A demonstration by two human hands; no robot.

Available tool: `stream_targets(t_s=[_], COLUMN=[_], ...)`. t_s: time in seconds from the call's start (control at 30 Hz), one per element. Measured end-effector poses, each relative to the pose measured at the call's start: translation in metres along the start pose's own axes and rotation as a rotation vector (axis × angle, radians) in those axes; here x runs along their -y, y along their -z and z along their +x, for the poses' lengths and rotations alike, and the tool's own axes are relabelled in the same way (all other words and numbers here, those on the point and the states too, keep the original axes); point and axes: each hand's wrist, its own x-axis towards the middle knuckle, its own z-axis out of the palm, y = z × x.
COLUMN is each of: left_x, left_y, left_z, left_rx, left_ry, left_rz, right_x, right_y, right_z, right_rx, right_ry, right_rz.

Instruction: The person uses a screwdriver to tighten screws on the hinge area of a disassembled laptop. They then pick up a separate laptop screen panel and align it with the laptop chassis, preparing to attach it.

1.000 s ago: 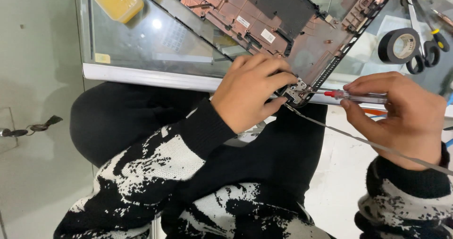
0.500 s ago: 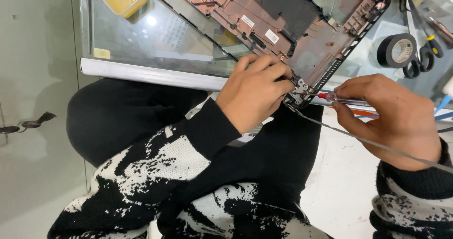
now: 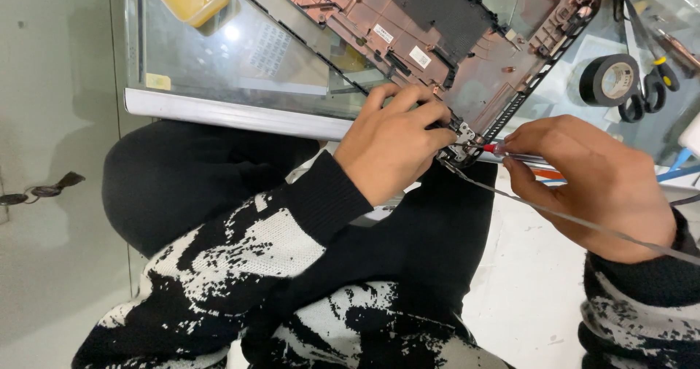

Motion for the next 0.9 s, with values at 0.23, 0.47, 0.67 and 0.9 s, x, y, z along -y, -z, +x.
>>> stream_targets(t_s=[0.23, 0.47, 0.67, 0.9], left_x=[0.000, 0.000, 0.000, -0.004], left_y=[0.002, 0.003, 0.005, 0.006], left_z=[0.001, 0.000, 0.000, 0.013], left_rx=[0.027, -0.014, 0.002, -0.059], left_ry=[0.005, -0.018, -0.016, -0.024], left_rz=[-0.003, 0.016, -0.005, -0.139], right_x=[0.000, 0.001, -0.017, -0.016], right_y=[-0.002, -0.009, -0.006, -0.029], right_z=[0.002, 0.005, 0.012, 0.010], right_rx=[0.042, 0.075, 0.119, -0.132], right_ry=[-0.001, -0.046, 0.235, 0.147], right_rz=[-0.036, -0.330, -0.354, -0.396])
